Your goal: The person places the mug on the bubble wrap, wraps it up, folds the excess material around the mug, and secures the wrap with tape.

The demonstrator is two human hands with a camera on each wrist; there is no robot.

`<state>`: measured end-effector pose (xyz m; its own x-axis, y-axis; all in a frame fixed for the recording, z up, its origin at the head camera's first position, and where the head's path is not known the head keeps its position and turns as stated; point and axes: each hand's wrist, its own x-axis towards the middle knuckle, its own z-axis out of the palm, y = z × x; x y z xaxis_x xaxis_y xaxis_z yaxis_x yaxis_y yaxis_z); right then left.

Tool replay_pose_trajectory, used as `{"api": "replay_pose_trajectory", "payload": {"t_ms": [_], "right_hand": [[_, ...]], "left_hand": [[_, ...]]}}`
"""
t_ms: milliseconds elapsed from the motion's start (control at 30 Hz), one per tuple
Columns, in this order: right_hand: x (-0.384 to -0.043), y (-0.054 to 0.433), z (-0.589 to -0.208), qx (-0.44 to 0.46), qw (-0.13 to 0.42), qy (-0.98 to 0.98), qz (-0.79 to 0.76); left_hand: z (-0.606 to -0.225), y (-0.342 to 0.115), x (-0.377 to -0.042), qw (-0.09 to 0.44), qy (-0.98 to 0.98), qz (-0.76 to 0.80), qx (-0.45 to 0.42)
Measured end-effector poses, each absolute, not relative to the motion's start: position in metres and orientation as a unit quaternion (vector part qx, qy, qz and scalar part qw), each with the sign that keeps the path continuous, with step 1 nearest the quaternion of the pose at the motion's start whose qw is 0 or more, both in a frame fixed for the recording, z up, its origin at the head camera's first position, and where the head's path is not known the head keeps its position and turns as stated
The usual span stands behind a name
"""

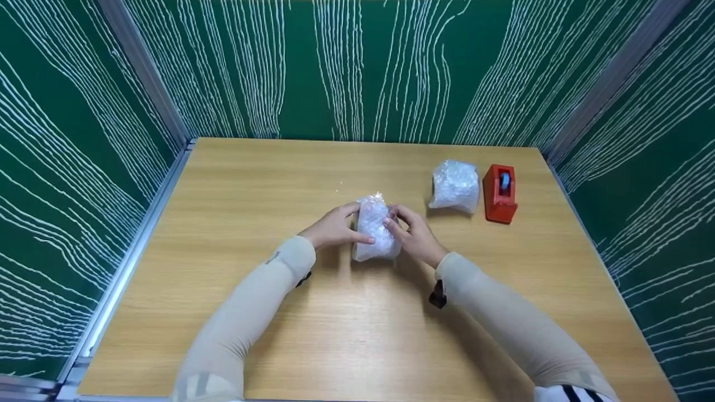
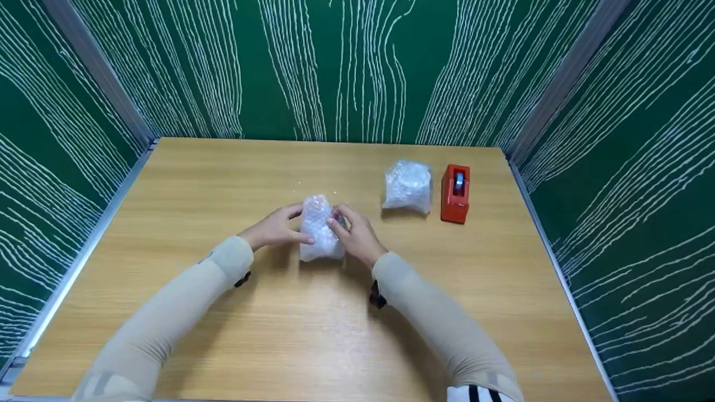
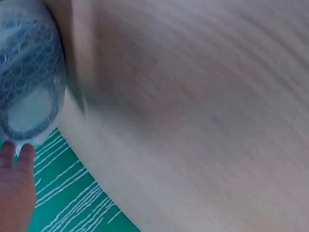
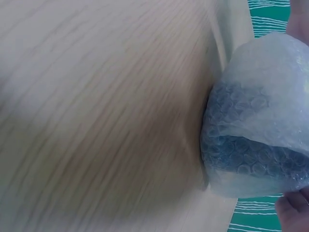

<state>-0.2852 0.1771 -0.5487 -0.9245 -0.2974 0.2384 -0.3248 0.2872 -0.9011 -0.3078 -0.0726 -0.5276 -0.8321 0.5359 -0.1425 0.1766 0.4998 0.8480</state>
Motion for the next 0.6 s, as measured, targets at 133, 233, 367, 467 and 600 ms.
{"api": "replay_pose_trajectory", "payload": {"t_ms": [133, 233, 367, 467, 600], "right_hand": [[-0.286, 0.174, -0.551, 0.186, 0.035, -0.795, 0.576], [-0.286, 0.172, -0.552, 0.178, 0.048, -0.791, 0.583], [-0.285, 0.17, -0.552, 0.166, 0.056, -0.788, 0.591], [-0.284, 0.168, -0.552, 0.148, 0.053, -0.787, 0.597], [-0.285, 0.166, -0.553, 0.125, 0.051, -0.788, 0.601]], "left_hand": [[-0.532, -0.068, -0.308, 0.182, 0.846, 0.459, 0.201], [-0.535, -0.065, -0.308, 0.166, 0.844, 0.471, 0.194], [-0.54, -0.059, -0.308, 0.131, 0.836, 0.493, 0.2], [-0.544, -0.056, -0.307, 0.113, 0.824, 0.518, 0.202], [-0.546, -0.053, -0.304, 0.098, 0.812, 0.54, 0.2]]}}
